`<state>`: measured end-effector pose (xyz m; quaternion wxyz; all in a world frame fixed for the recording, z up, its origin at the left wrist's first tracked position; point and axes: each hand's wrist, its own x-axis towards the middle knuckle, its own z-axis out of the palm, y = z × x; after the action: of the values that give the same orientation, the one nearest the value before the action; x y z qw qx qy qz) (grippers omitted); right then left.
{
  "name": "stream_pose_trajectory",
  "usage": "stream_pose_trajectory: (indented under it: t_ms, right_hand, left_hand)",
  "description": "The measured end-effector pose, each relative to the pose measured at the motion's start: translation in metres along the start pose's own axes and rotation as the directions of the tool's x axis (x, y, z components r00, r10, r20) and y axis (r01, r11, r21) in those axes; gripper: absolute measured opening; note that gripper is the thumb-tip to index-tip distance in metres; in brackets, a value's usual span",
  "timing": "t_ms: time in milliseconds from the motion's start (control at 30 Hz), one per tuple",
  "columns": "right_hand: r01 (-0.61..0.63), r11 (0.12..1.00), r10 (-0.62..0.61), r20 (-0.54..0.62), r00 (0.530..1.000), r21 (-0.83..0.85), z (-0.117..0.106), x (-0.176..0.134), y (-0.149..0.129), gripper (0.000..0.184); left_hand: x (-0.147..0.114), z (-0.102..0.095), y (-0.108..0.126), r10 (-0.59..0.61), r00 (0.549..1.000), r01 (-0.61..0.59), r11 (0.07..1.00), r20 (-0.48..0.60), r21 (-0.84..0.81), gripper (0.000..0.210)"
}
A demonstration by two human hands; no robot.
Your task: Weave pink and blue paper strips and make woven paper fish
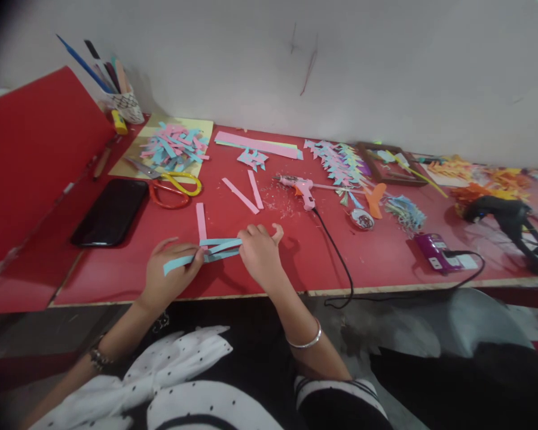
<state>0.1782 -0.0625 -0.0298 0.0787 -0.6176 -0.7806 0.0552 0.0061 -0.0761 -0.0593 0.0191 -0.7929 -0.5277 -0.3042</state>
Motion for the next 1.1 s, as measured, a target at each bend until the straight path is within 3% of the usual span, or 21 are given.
stream_pose_trajectory:
  t_ms: [100, 367, 500, 667, 867, 1100]
  right_hand:
    - [0.03, 0.999, -0.03, 0.001, 1.0, -0.01, -0.005, 0.001, -0.001, 0.024]
    - [0.154, 0.986, -0.162, 0.174, 0.971, 0.061, -0.013, 0.005, -0.008, 0.02]
    - [0.148, 0.985, -0.162, 0.185, 0.969, 0.087, -0.008, 0.013, -0.02, 0.015]
    - [0.187, 0.958, -0.222, 0.15, 0.963, 0.215, -0.011, 0.018, -0.026, 0.021]
    - [0.232, 0.868, -0.329, 0.158, 0.931, 0.438, -0.02, 0.02, -0.031, 0.017]
    - [0.287, 0.804, -0.427, 0.17, 0.888, 0.521, -0.029, 0.022, -0.037, 0.019]
  left_hand:
    - [-0.001, 0.0, -0.001, 0.008, 1.0, -0.008, 1.0, -0.003, 0.0, 0.033]
    - [-0.005, 0.001, -0.002, 0.068, 0.997, -0.068, 0.997, 0.035, 0.022, 0.031]
    - [-0.006, 0.001, -0.003, 0.056, 0.996, -0.059, 0.997, 0.071, 0.045, 0.034]
    - [-0.005, 0.0, -0.003, 0.06, 0.996, -0.063, 0.997, 0.065, 0.035, 0.032]
    - [0.001, 0.001, 0.003, 0.029, 0.999, -0.033, 0.995, 0.041, 0.099, 0.026]
    - [0.003, 0.006, 0.005, 0.0, 1.0, 0.003, 0.982, -0.013, 0.187, 0.021]
